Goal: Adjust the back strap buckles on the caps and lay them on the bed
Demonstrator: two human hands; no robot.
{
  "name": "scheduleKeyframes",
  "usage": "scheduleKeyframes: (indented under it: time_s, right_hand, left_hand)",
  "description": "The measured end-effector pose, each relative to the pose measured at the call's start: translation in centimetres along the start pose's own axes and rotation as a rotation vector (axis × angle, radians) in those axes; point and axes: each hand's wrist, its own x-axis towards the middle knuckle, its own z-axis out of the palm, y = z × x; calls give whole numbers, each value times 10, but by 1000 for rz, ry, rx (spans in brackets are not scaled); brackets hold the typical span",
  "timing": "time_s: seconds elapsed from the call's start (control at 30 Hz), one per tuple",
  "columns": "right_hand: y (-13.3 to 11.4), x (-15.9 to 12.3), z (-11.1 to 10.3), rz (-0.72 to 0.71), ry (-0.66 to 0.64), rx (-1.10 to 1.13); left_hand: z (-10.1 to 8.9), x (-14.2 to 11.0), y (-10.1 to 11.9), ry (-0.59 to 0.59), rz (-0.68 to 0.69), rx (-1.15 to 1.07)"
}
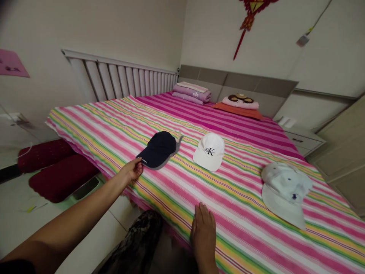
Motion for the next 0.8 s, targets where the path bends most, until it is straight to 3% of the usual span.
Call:
scheduleKeyframes:
  time_s: [0.23, 0.43, 0.57, 0.8]
  right_hand:
    - [0, 6, -8, 91, -43, 154]
    - [-11, 36, -42, 452, -231, 659]
    - [-23, 48, -52, 598, -256, 952]
    - [-31, 38, -48, 631, -324, 1068]
  left_hand:
    - [31, -22, 18, -287, 114, -223]
    - [28, -47, 3, -507, 223, -367]
    - [24, -44, 6, -544, 281, -469]
    - [23, -25, 41, -507, 353, -549]
